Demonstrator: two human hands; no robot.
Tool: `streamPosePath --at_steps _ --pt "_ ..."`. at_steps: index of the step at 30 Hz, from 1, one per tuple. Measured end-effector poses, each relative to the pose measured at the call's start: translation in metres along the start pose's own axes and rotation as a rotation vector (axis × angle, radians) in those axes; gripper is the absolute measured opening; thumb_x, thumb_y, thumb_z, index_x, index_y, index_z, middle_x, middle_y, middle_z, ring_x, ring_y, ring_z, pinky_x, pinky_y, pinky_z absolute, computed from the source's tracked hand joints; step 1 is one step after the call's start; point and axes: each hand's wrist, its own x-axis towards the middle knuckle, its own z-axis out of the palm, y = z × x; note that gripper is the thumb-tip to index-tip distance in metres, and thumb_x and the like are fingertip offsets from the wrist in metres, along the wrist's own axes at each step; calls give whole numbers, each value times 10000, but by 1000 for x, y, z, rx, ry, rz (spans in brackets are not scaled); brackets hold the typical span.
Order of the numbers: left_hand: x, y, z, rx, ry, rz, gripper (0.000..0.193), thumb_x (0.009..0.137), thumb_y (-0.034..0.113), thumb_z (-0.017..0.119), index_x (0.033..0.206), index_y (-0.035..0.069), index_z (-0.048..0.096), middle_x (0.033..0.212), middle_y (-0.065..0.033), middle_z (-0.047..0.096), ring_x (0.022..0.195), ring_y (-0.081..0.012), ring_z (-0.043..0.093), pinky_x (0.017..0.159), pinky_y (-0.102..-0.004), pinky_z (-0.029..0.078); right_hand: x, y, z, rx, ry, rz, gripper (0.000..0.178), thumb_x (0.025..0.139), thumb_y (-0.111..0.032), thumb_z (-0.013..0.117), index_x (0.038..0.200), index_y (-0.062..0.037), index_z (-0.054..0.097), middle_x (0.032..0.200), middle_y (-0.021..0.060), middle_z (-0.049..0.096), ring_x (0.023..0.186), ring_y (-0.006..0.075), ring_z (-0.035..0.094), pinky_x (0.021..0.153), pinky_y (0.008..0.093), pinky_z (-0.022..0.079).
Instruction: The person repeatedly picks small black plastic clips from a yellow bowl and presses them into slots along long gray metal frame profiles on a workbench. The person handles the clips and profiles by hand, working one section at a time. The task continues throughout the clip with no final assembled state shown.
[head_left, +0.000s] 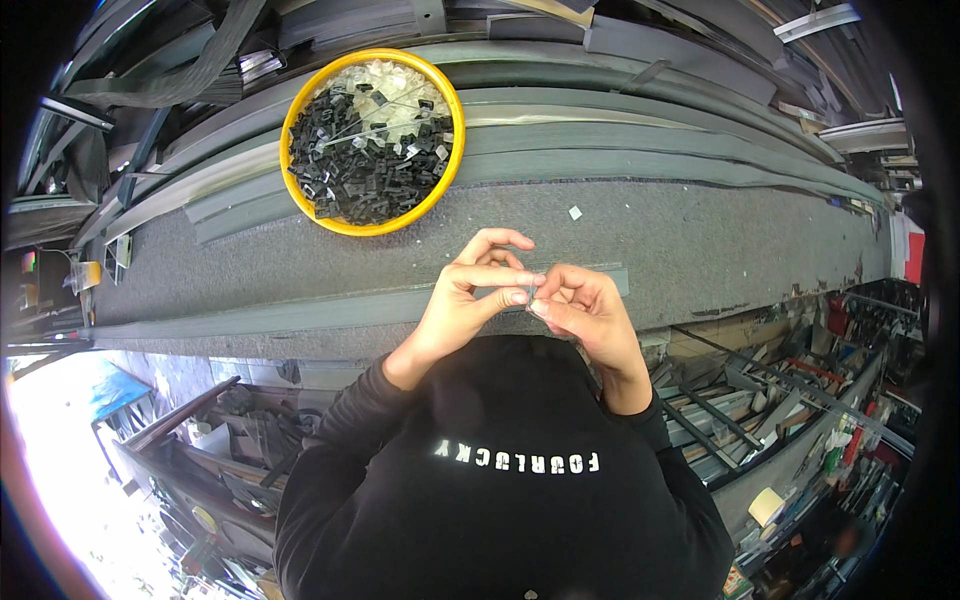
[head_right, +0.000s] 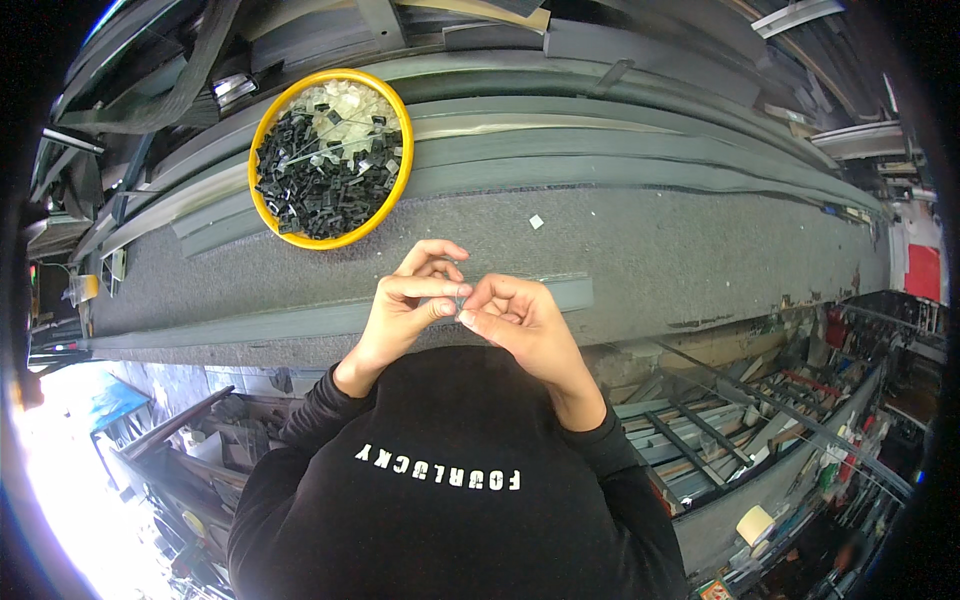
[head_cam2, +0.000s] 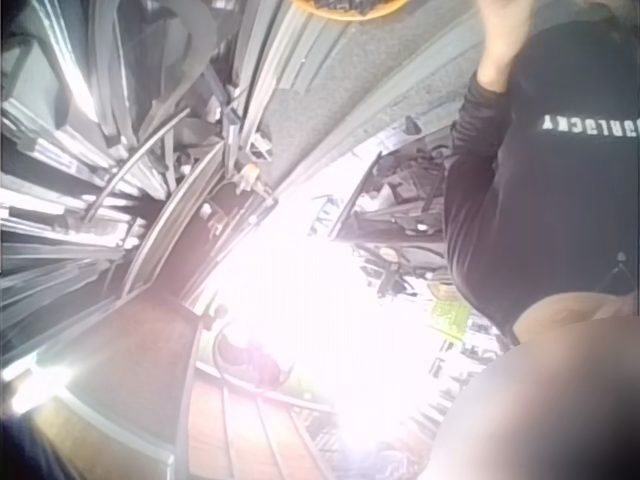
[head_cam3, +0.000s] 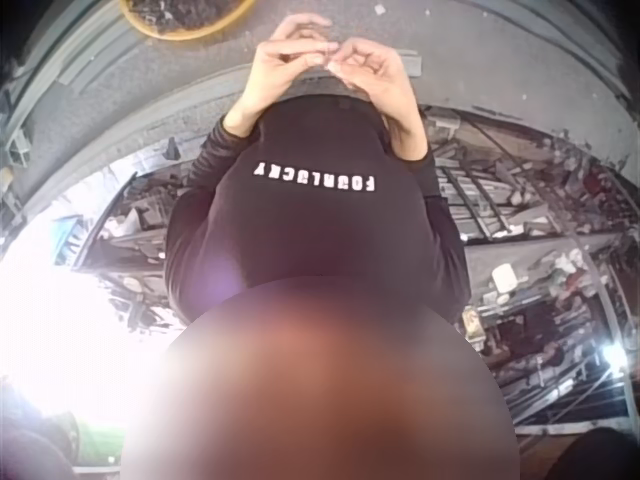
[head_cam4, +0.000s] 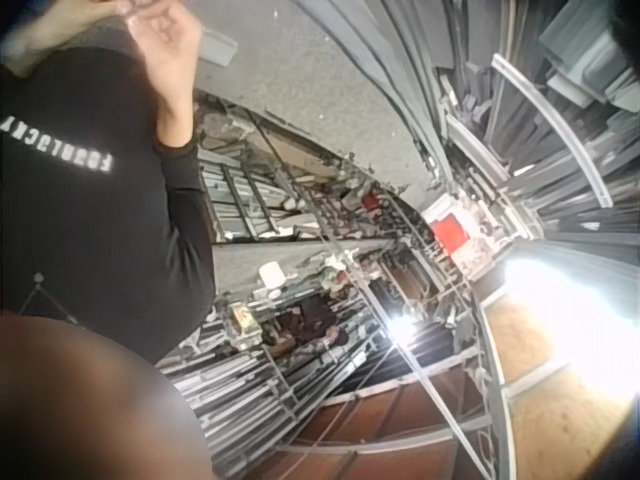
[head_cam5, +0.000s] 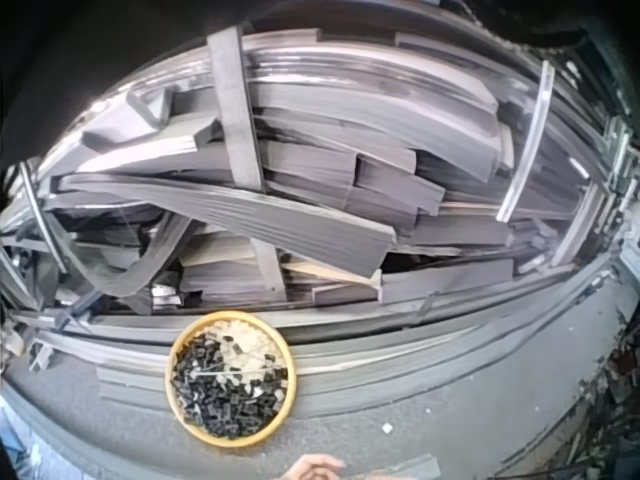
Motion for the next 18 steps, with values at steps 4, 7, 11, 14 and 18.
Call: streamPosePath --at_steps 4,7,11,14,18 --pt "3 0 -2 122 18 85 98 808 111 799 872 47 759 1231 -85 556 1061 -200 543 961 -371 454 -1 0 2 85 -19 68 83 942 -77 684 882 -54 631 710 -101 517 620 -24 410 553 166 285" --pt "3 1 -5 219 105 115 94 815 113 793 858 39 754 1157 -69 572 1044 -183 558 943 -346 467 -5 -2 2 32 39 79 65 947 -78 684 905 -48 645 707 -106 512 616 -29 406 549 163 281" --pt "4 6 -10 235 229 123 106 852 123 767 849 23 732 1073 -52 561 986 -163 564 891 -317 472 -12 -3 0 -22 64 62 37 954 -65 676 941 -36 657 713 -116 508 618 -38 390 543 165 268" --pt "6 8 -11 239 305 172 165 883 154 746 823 12 685 1062 -47 520 951 -153 556 861 -310 465 -18 -2 -1 -56 67 39 36 955 -58 674 954 -26 658 709 -122 494 613 -41 370 538 171 255" --pt "6 7 -3 267 392 223 180 889 160 746 812 18 666 1085 -46 479 947 -151 553 862 -312 464 -24 1 0 -54 57 -5 47 955 -56 671 967 -12 661 691 -124 468 603 -38 351 537 173 247"
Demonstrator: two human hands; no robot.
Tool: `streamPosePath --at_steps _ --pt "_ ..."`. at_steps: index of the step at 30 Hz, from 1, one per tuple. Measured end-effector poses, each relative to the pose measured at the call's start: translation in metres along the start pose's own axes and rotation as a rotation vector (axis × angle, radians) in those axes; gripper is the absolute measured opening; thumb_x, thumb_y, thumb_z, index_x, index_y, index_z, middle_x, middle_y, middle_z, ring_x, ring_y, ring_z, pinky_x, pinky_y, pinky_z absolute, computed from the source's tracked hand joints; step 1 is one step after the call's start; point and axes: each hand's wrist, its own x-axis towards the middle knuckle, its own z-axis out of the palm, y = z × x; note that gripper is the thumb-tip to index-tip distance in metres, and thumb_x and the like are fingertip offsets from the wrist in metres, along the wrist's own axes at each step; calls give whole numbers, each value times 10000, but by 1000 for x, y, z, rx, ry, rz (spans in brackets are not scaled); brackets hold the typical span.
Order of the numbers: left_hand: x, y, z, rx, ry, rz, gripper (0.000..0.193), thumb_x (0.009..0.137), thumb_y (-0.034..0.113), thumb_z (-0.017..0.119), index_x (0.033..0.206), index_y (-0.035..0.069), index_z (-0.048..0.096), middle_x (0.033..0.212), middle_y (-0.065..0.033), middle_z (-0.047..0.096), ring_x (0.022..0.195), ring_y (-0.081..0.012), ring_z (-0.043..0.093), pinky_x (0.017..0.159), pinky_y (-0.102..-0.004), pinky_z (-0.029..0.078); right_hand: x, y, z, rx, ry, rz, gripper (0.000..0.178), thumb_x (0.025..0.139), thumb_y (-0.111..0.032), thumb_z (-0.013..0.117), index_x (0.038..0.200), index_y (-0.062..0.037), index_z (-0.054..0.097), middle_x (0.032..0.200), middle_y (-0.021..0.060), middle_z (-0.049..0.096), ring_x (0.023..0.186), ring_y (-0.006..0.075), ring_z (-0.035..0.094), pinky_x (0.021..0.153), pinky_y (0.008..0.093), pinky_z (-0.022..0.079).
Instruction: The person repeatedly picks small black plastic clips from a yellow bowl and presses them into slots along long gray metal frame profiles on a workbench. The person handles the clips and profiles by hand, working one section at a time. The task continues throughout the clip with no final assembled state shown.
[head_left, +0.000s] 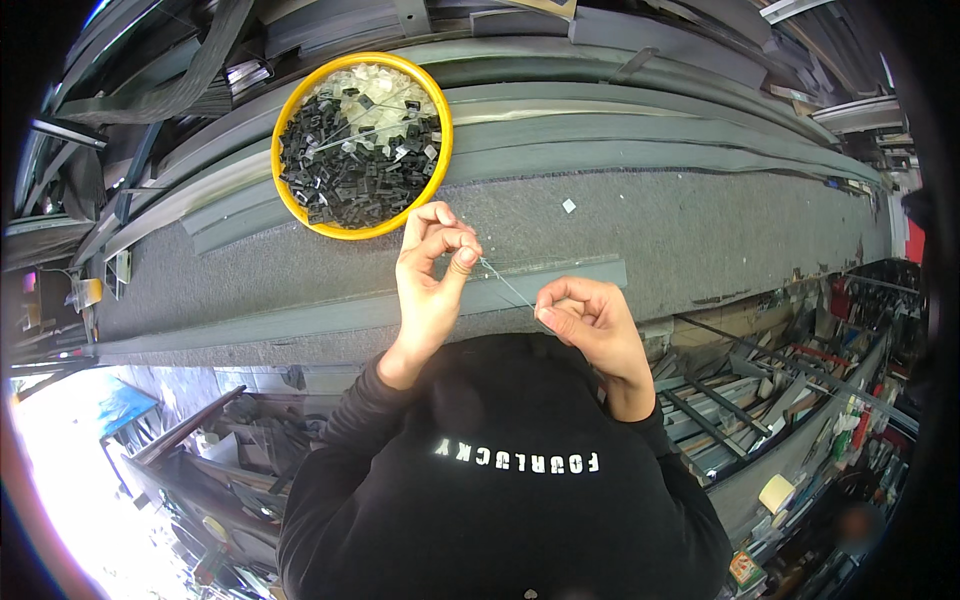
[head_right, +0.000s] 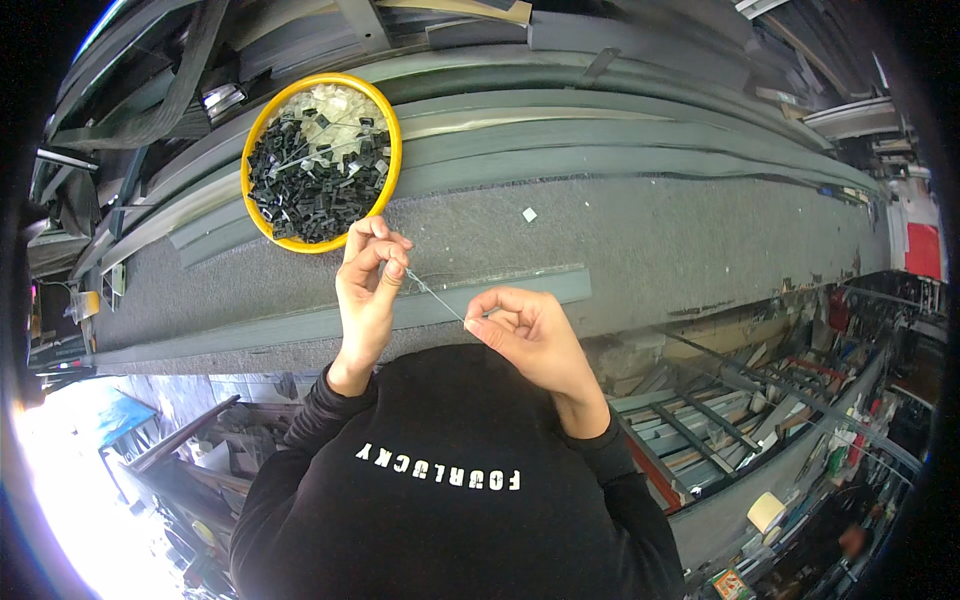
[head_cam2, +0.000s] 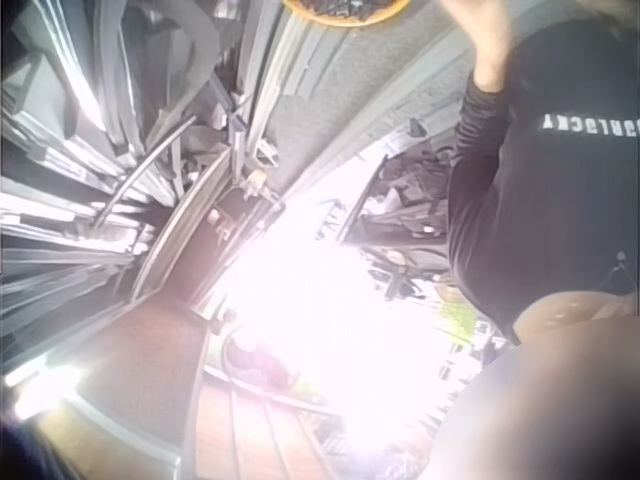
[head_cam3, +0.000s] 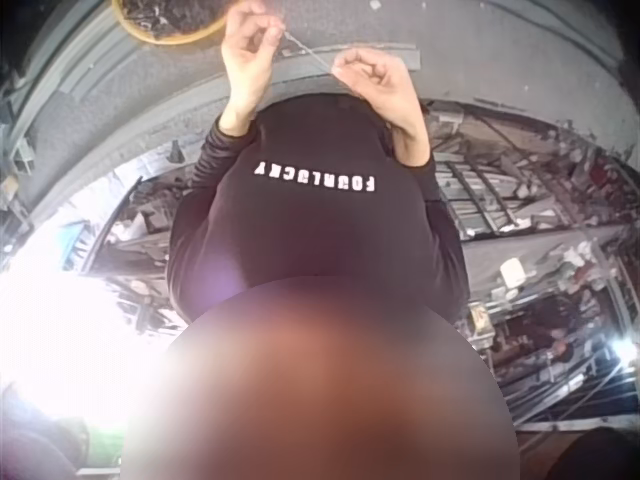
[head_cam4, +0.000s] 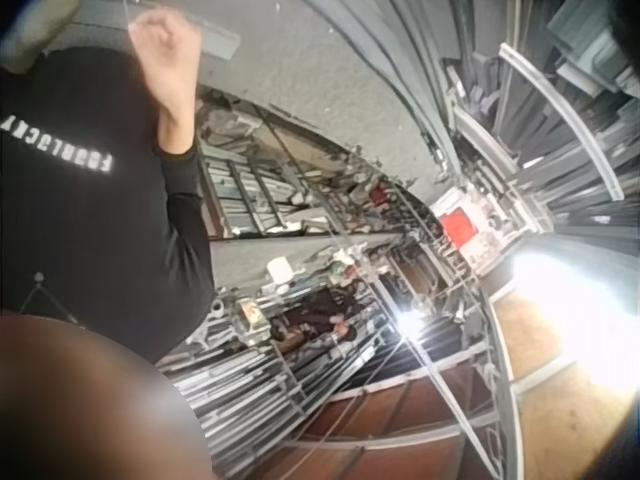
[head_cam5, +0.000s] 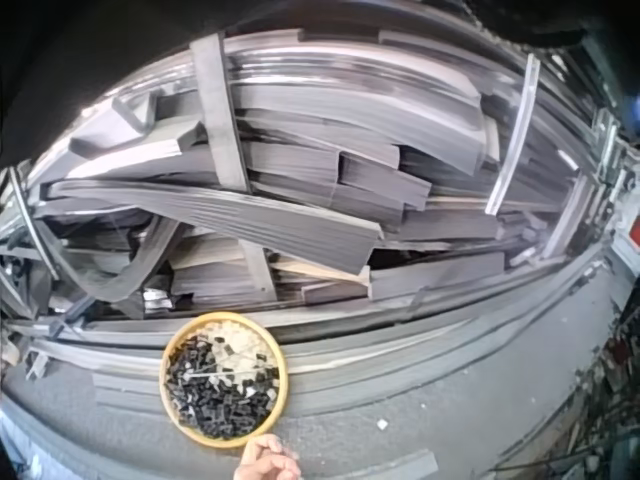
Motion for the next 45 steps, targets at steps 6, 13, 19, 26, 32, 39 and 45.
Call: streamPosePath --at_steps 6,13,19,26,32,39,45 --pt "1 2 2 17 -56 -15 133 880 125 752 827 22 686 1102 -47 464 945 -143 547 861 -309 467 -8 4 1 34 68 46 55 964 -58 652 981 -8 667 710 -119 513 625 -34 392 549 170 289" --pt "5 17 -2 338 -282 121 76 806 104 776 870 83 739 1101 -67 496 1020 -208 548 912 -355 443 -5 -2 15 -495 269 -255 202 905 -122 717 1082 -26 693 1018 53 653 702 67 504 619 217 423" --pt "7 24 -1 459 -391 196 105 781 91 772 883 107 752 1126 -85 532 1068 -247 548 950 -397 420 7 -2 16 -510 249 -270 178 877 -117 735 1032 -29 724 1039 45 671 722 71 514 633 231 428" --pt "-2 20 8 -17 -283 -244 135 826 8 730 943 72 748 1156 -100 567 925 -218 632 795 -309 508 19 14 10 -191 248 -300 111 889 -67 715 980 -6 732 984 31 688 760 62 552 648 222 424" --pt "8 23 2 461 -373 677 260 640 190 841 897 218 809 1048 -44 650 930 -235 635 789 -368 526 17 16 4 322 31 12 147 989 -98 517 959 3 621 881 95 677 644 100 582 521 207 409" --pt "20 27 -17 434 -689 368 68 761 172 753 829 164 752 1124 -66 616 1052 -252 593 930 -394 460 12 14 7 429 -83 199 101 1015 -119 481 1002 -36 538 645 -9 520 466 34 366 420 196 257" --pt "-8 5 -5 -686 -528 -628 347 1010 323 598 1131 12 694 1320 -68 504 1182 -173 497 1037 -354 374 6 12 17 125 156 -119 62 991 -76 615 1011 -19 600 682 -77 503 570 -11 363 500 188 251"
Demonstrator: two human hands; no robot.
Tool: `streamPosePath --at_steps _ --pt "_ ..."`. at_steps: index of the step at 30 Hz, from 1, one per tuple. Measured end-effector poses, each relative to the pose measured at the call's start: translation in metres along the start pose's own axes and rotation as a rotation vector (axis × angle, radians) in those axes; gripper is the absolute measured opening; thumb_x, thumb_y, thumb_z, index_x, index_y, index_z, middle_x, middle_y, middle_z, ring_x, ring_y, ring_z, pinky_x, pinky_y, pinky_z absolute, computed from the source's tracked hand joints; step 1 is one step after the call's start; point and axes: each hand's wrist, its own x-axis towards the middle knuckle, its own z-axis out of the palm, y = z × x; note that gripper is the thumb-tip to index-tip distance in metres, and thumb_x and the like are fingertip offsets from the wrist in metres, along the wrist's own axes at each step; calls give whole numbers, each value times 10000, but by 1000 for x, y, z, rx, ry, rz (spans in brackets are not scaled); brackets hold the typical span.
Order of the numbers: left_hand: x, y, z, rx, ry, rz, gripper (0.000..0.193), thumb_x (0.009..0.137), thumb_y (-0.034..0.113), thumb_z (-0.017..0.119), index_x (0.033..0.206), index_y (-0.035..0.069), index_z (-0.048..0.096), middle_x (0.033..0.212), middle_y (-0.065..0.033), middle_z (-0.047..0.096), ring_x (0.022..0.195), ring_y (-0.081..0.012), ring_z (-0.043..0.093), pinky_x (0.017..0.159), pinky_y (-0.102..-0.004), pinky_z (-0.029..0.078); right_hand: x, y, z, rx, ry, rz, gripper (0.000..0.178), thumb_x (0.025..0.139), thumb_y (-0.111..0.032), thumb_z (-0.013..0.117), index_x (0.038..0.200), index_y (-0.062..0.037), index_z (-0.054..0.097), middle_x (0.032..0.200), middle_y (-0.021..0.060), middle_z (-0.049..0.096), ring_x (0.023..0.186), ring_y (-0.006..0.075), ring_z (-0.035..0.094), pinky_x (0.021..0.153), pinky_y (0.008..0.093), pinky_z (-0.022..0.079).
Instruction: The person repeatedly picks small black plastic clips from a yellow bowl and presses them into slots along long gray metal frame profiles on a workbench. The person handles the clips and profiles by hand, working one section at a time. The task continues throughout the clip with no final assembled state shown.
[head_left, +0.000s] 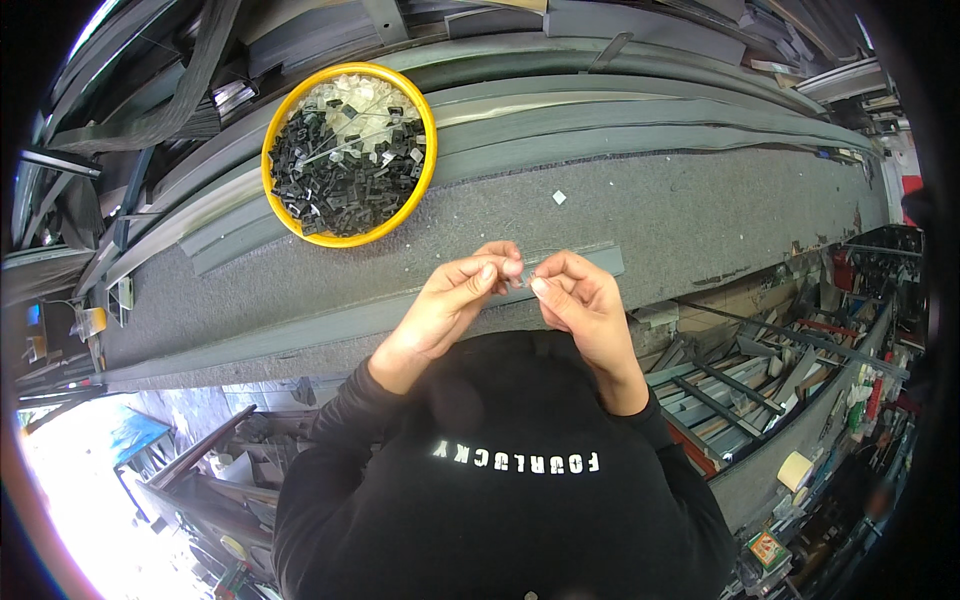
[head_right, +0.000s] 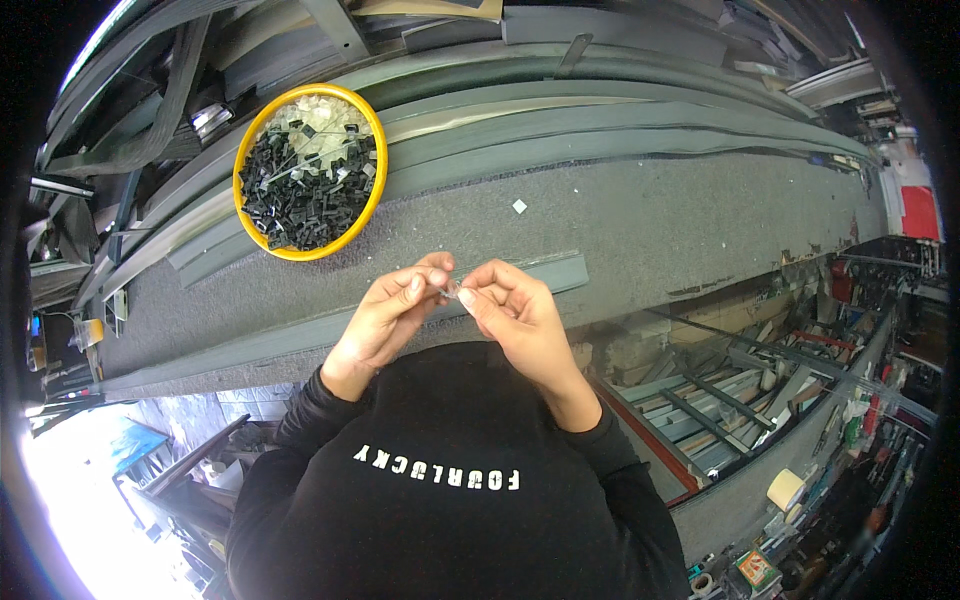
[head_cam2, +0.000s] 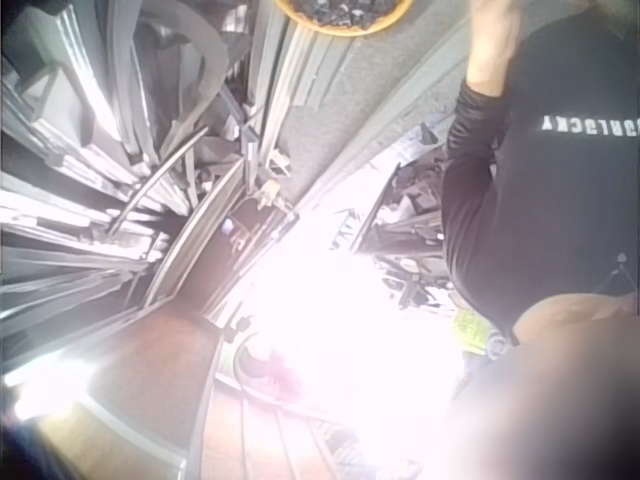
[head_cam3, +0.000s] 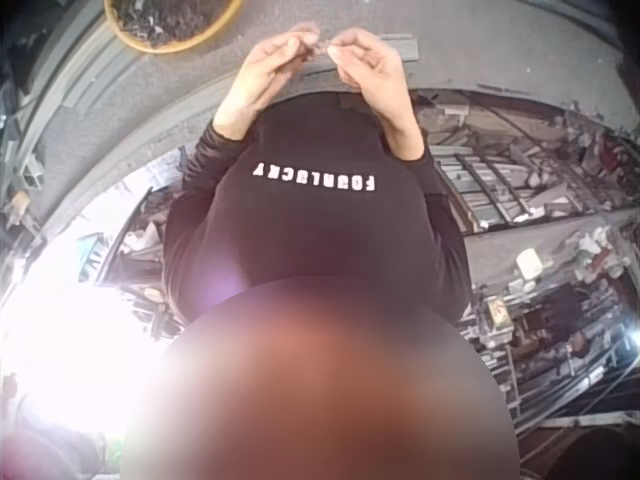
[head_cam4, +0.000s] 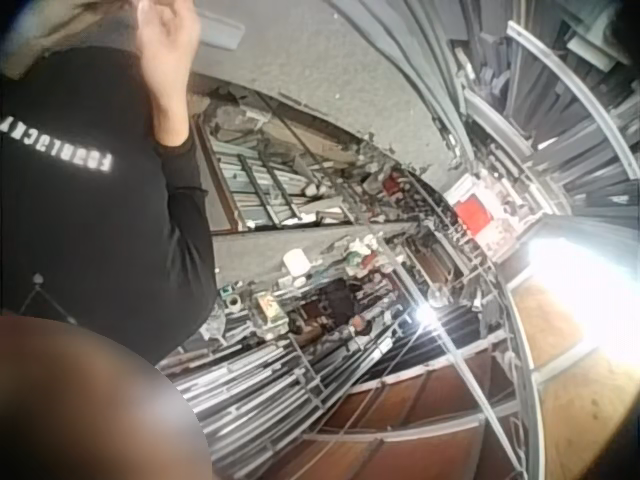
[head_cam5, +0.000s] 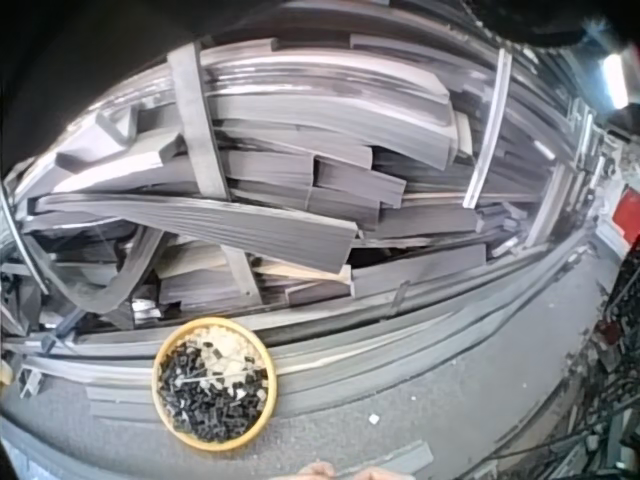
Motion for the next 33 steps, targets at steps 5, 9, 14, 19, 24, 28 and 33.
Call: streamPosePath --at_steps 5,9,14,19,24,28,33 --pt "3 -14 1 392 49 212 299 939 217 700 1209 93 722 1274 -80 542 1094 -178 545 983 -341 432 -2 -6 -7 -103 -41 37 65 974 -74 646 945 -18 632 708 -86 529 596 -29 376 510 183 247" --pt "7 -9 -2 575 20 294 177 874 133 758 1036 61 762 1236 -88 560 1060 -182 557 952 -336 458 1 -8 -13 -13 -138 182 98 971 -108 662 927 -22 646 678 -89 517 559 -22 358 485 192 224" --pt "7 -3 0 743 108 386 108 861 69 755 968 59 762 1189 -78 598 992 -169 603 937 -333 487 1 -8 -12 27 -110 220 110 967 -124 667 937 -19 654 608 -102 470 504 -14 311 461 204 199" --pt "4 -2 8 638 93 318 112 836 70 777 941 44 751 1148 -95 599 1063 -192 580 957 -354 469 0 -10 -13 75 -80 212 102 966 -107 658 963 -5 651 573 -107 437 489 -13 295 455 206 189" --pt "4 -5 13 779 245 453 159 803 68 793 959 94 771 1136 -79 625 1015 -200 608 917 -354 486 2 -6 -13 67 -30 157 83 968 -93 648 964 -11 650 586 -100 450 488 -11 304 452 208 194" --pt "4 -4 15 1307 289 844 211 731 131 834 932 176 790 1107 -12 646 980 -216 613 863 -367 467 5 -1 -12 143 11 132 76 969 -91 644 955 -16 650 606 -90 476 493 -9 316 452 205 199" --pt "3 8 8 1375 145 835 143 744 226 818 878 204 773 1085 8 632 1013 -227 584 892 -389 422 7 1 -10 82 -9 157 79 965 -84 645 943 -8 645 617 -78 492 496 -6 325 449 201 203"
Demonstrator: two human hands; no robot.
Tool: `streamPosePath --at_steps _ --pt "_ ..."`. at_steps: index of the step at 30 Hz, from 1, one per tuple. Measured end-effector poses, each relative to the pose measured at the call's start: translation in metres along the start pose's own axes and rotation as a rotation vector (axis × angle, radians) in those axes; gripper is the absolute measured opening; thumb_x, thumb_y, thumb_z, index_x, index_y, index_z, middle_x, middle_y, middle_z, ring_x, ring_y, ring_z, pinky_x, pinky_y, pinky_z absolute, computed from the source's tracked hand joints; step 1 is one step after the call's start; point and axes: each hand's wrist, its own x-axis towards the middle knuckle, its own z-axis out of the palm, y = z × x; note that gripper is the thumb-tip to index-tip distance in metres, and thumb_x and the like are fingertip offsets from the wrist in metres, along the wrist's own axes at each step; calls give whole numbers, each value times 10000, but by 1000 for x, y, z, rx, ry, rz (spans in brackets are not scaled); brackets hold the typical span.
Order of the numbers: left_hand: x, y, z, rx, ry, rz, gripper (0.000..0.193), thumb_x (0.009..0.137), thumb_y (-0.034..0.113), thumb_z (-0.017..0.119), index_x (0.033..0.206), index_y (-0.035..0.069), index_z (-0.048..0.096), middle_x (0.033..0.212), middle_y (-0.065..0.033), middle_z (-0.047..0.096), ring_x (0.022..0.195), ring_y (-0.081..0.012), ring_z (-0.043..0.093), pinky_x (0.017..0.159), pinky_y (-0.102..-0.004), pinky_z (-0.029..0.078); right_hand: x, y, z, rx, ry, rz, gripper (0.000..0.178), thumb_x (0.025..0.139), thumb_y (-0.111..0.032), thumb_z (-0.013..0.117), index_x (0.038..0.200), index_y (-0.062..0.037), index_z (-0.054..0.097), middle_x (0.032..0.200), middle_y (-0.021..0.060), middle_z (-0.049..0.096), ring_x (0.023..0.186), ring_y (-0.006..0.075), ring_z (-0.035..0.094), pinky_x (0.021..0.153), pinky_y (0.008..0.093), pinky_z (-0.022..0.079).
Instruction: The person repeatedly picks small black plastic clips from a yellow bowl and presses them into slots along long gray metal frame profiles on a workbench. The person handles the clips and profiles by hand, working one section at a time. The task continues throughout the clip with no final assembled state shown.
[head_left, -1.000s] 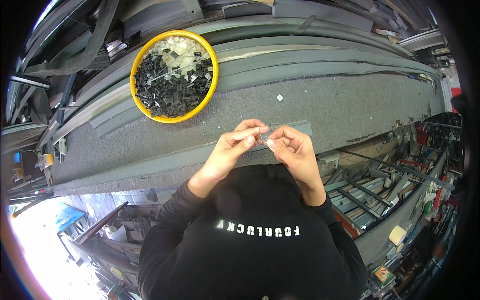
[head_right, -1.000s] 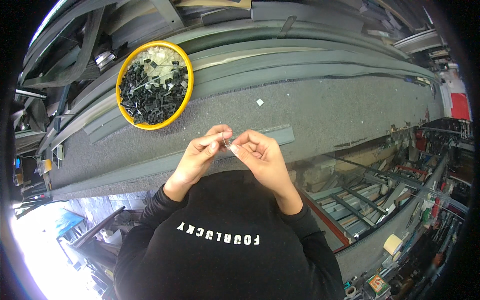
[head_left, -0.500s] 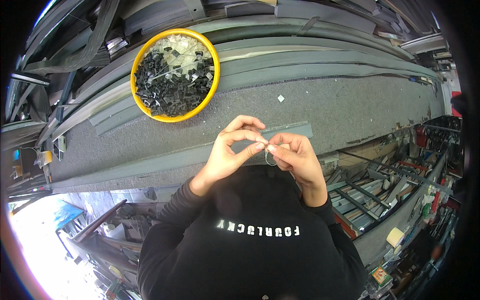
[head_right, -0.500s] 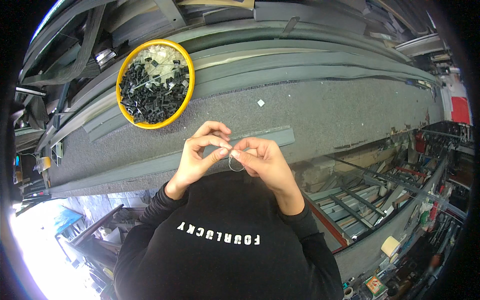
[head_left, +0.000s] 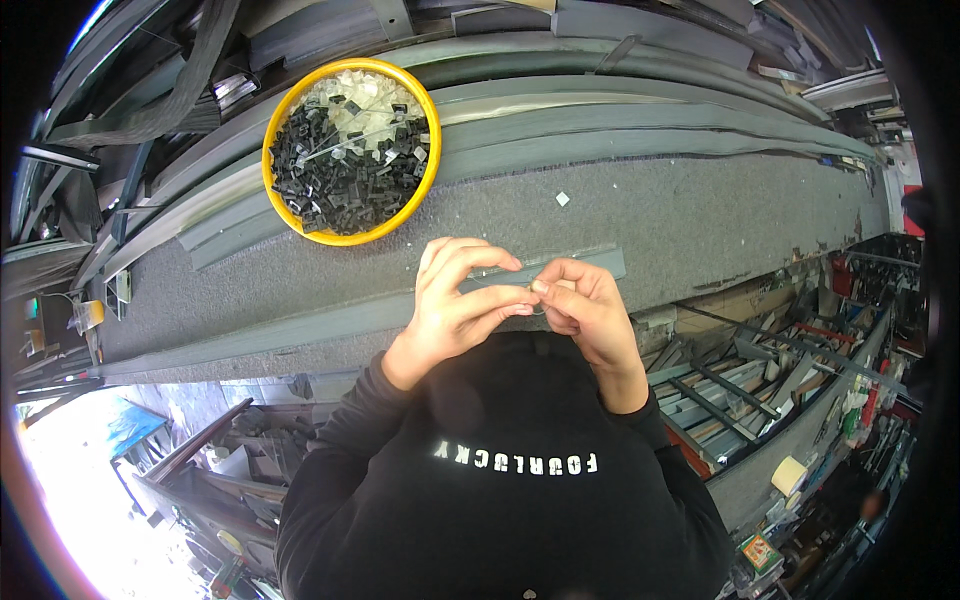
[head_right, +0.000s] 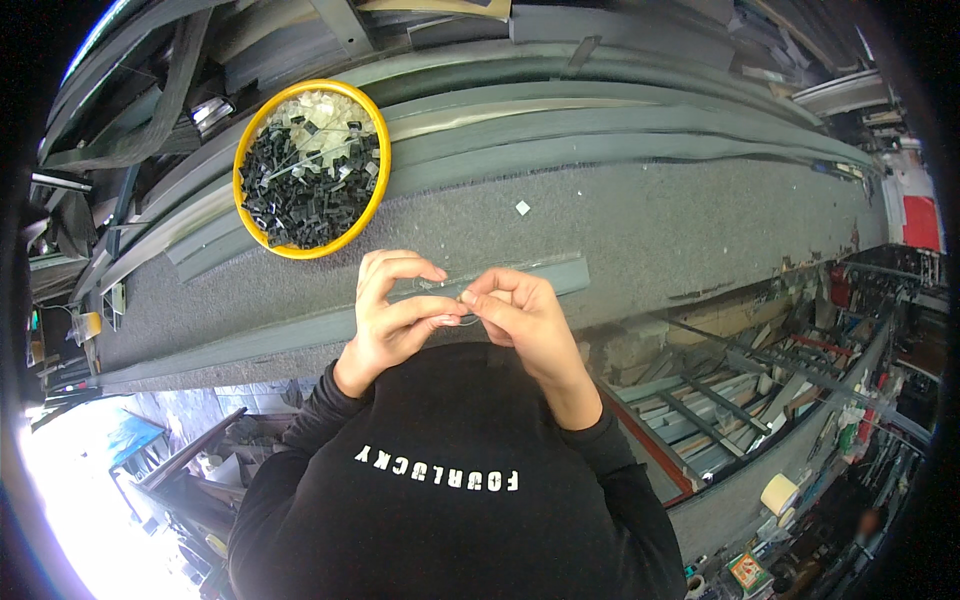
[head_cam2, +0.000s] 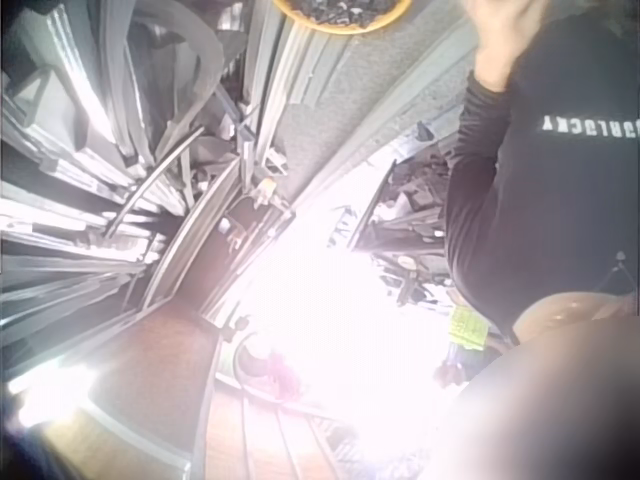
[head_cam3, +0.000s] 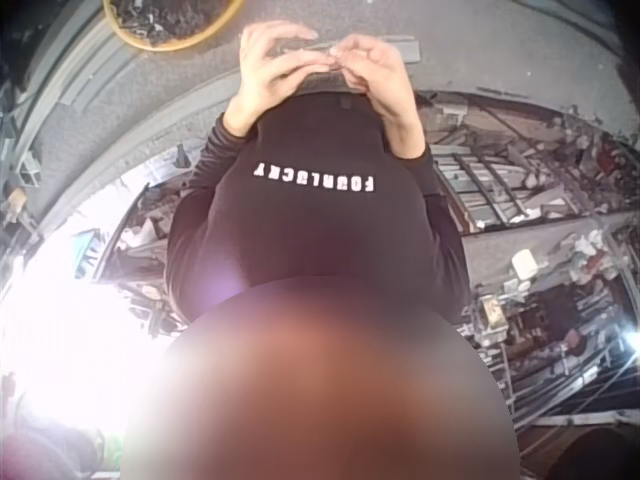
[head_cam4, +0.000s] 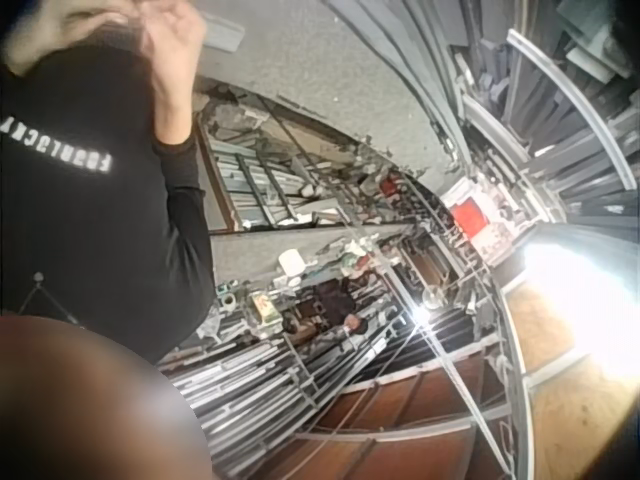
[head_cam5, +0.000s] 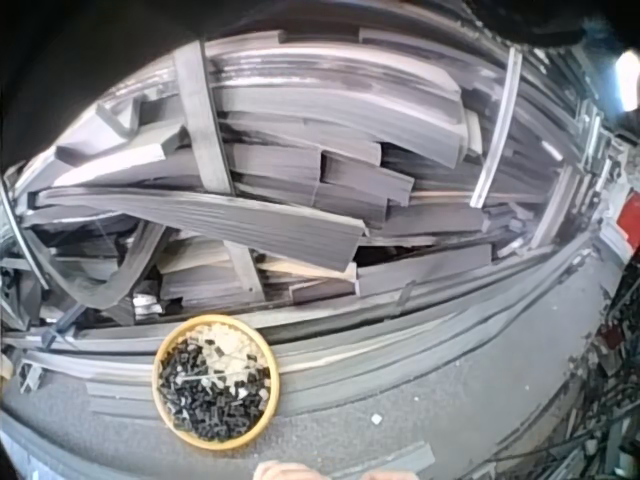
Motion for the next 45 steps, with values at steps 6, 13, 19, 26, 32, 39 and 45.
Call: streamPosePath --at_steps 6,13,19,26,32,39,45 --pt "-7 -1 9 -1558 -4 -838 202 952 315 674 917 120 710 1233 -50 518 1159 -242 518 1058 -431 369 -3 1 7 -55 20 -136 71 961 -81 657 962 -10 659 625 -82 509 515 -15 321 472 202 199" --pt "-15 1 19 -1263 149 -760 200 986 250 651 963 58 701 1220 -51 505 1063 -146 524 1020 -331 367 -2 -8 12 -285 95 -66 159 997 -151 629 1018 -1 676 610 -86 504 518 -13 331 480 206 210" --pt "-13 -7 18 -853 197 -522 161 946 252 702 923 95 681 1183 -48 489 1075 -194 499 1002 -375 387 1 -11 17 -223 59 8 308 1028 -285 591 1102 -4 694 553 -49 504 428 7 342 418 221 267" --pt "-14 -7 24 -638 168 -375 63 859 160 754 862 97 756 1160 -67 511 1100 -205 487 947 -370 381 14 2 17 243 -43 66 208 1009 -189 620 1033 4 694 541 -53 495 419 15 374 409 201 275" --pt "-7 1 4 -285 89 -304 49 789 113 768 836 106 754 1124 -79 555 1083 -221 524 919 -356 375 11 12 17 -39 126 -199 90 935 -63 706 981 14 699 602 -63 540 493 -17 403 457 184 294" --pt "0 1 -5 -517 2 -407 45 815 100 723 814 58 706 1124 -106 547 1058 -213 540 931 -361 407 11 14 19 -29 146 -265 41 916 -38 719 920 -9 690 717 -50 589 652 7 484 589 190 366" --pt "0 -1 0 -828 -41 -473 97 868 139 708 852 45 690 1133 -95 543 1079 -200 529 972 -357 397 12 14 11 102 45 -194 84 935 -80 704 887 -17 674 745 -25 606 761 54 577 682 202 432"
